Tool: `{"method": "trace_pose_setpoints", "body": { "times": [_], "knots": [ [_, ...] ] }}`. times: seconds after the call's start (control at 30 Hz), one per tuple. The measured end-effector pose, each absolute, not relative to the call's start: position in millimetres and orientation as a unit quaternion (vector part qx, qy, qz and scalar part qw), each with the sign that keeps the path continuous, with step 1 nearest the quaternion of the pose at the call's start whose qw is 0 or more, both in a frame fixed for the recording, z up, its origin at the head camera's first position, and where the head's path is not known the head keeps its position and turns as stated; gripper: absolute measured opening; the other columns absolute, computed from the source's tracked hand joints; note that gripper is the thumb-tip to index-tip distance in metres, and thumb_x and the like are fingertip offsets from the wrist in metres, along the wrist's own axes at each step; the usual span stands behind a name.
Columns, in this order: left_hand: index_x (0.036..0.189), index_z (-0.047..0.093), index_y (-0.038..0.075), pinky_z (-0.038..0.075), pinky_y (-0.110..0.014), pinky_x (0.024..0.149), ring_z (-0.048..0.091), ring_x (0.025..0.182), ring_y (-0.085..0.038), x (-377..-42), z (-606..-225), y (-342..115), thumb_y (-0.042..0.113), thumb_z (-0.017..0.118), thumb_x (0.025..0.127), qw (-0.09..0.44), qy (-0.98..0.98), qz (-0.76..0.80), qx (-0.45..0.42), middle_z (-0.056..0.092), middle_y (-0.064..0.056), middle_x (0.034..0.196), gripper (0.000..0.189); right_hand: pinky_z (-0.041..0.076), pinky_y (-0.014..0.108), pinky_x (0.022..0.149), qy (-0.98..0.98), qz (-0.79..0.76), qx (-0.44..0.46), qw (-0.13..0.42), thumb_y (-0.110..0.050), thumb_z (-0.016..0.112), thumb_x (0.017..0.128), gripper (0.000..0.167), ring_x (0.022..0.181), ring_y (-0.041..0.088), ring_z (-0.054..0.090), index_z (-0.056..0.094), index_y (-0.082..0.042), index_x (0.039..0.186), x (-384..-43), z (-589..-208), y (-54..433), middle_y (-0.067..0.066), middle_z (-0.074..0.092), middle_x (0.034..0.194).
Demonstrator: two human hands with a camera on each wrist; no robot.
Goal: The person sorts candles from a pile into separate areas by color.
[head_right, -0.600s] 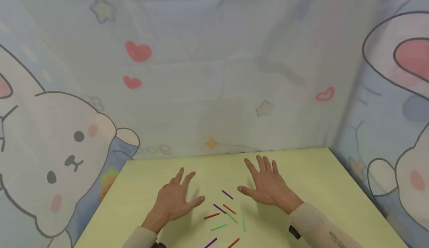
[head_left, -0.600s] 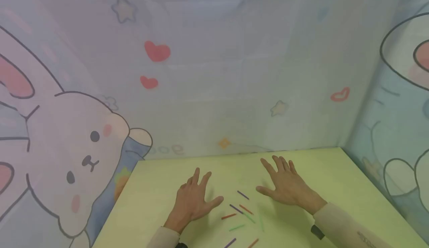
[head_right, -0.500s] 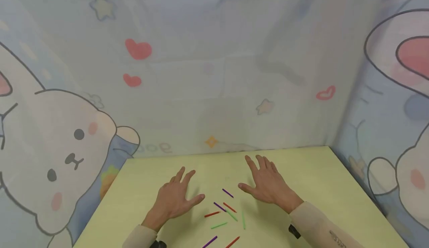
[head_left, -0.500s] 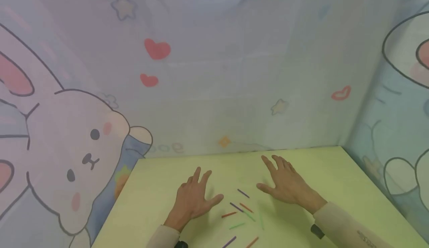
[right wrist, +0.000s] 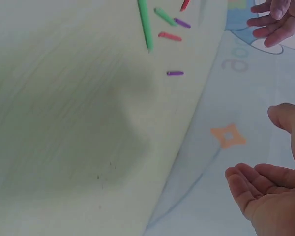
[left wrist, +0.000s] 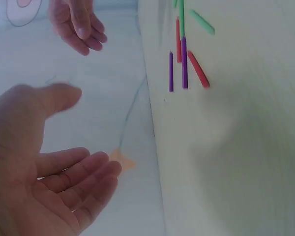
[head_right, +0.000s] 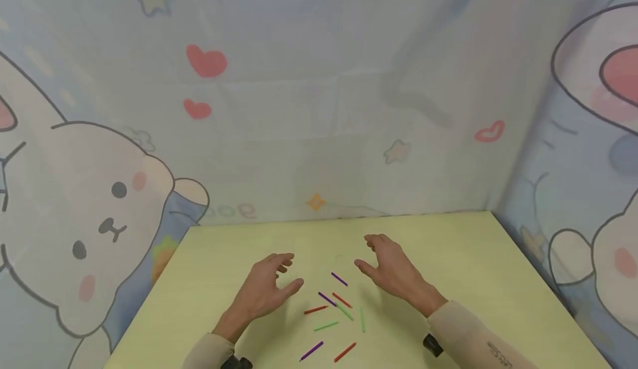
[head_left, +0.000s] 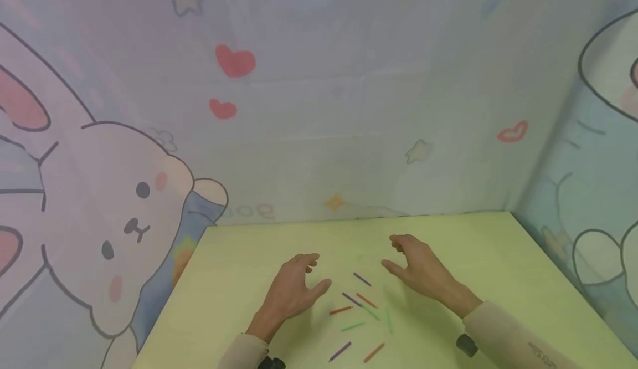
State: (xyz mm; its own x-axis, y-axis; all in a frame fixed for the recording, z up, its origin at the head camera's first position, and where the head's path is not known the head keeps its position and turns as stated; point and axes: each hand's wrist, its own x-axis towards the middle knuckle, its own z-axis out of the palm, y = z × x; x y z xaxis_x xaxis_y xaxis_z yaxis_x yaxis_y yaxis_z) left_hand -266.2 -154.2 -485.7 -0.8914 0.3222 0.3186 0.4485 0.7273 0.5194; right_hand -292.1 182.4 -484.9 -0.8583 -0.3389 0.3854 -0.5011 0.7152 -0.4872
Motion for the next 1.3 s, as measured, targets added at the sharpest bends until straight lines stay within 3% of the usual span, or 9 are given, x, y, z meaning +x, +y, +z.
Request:
{"method": "trace_pose_setpoints", "body": {
  "times": [0.17, 0.5, 0.63, 0.83, 0.97, 1.3],
  "knots": [
    [0.139, 0.072, -0.003, 0.065, -0.052, 0.095, 0.077, 0.113, -0.039, -261, -485, -154, 0.020, 0.082, 0.101, 0.115, -0.899, -0.364, -0.215, 0.077, -0.021, 0.130, 0.045, 0.064, 0.050, 0.095, -0.896, 0.362, 0.222, 0.132, -0.016, 0.083, 0.102, 0.043, 0.109, 0.037, 0.077, 0.070, 0.004, 0.137, -292, -488, 174, 0.017, 0.078, 0.124],
    [0.131, 0.080, 0.005, 0.066, -0.053, 0.094, 0.080, 0.110, -0.040, -248, -491, -155, 0.017, 0.084, 0.099, 0.068, -0.889, -0.412, -0.188, 0.082, -0.015, 0.123, 0.034, 0.066, 0.041, 0.091, -0.892, 0.391, 0.207, 0.092, -0.011, 0.083, 0.100, 0.028, 0.101, 0.024, 0.078, 0.076, -0.001, 0.125, -295, -500, 159, 0.011, 0.081, 0.116],
    [0.123, 0.084, 0.006, 0.068, -0.042, 0.088, 0.082, 0.100, -0.032, -243, -496, -153, 0.017, 0.086, 0.098, 0.048, -0.885, -0.423, -0.189, 0.084, -0.012, 0.115, 0.027, 0.066, 0.040, 0.089, -0.887, 0.409, 0.202, 0.072, -0.011, 0.083, 0.099, 0.025, 0.098, 0.022, 0.078, 0.078, -0.001, 0.122, -298, -507, 154, 0.011, 0.082, 0.114],
    [0.107, 0.086, 0.007, 0.063, -0.023, 0.076, 0.076, 0.084, -0.009, -235, -503, -149, 0.012, 0.091, 0.092, 0.020, -0.883, -0.425, -0.198, 0.083, -0.002, 0.096, 0.016, 0.064, 0.032, 0.082, -0.888, 0.414, 0.196, 0.046, -0.009, 0.084, 0.098, 0.021, 0.092, 0.015, 0.075, 0.080, 0.000, 0.116, -304, -518, 145, 0.003, 0.081, 0.102],
    [0.103, 0.087, 0.005, 0.060, -0.021, 0.072, 0.070, 0.076, -0.001, -230, -509, -143, 0.010, 0.093, 0.088, -0.004, -0.881, -0.420, -0.217, 0.080, 0.006, 0.086, 0.016, 0.063, 0.031, 0.079, -0.889, 0.410, 0.201, 0.032, -0.007, 0.084, 0.095, 0.019, 0.088, 0.015, 0.073, 0.080, 0.002, 0.112, -306, -524, 139, 0.002, 0.080, 0.097],
    [0.090, 0.085, 0.006, 0.055, -0.019, 0.064, 0.061, 0.066, 0.002, -218, -526, -133, 0.006, 0.100, 0.076, -0.055, -0.883, -0.411, -0.222, 0.070, 0.012, 0.072, 0.020, 0.065, 0.038, 0.080, -0.903, 0.390, 0.181, 0.025, -0.007, 0.090, 0.087, 0.018, 0.087, 0.018, 0.072, 0.080, -0.001, 0.101, -309, -536, 124, 0.005, 0.079, 0.095]
  ]
}}
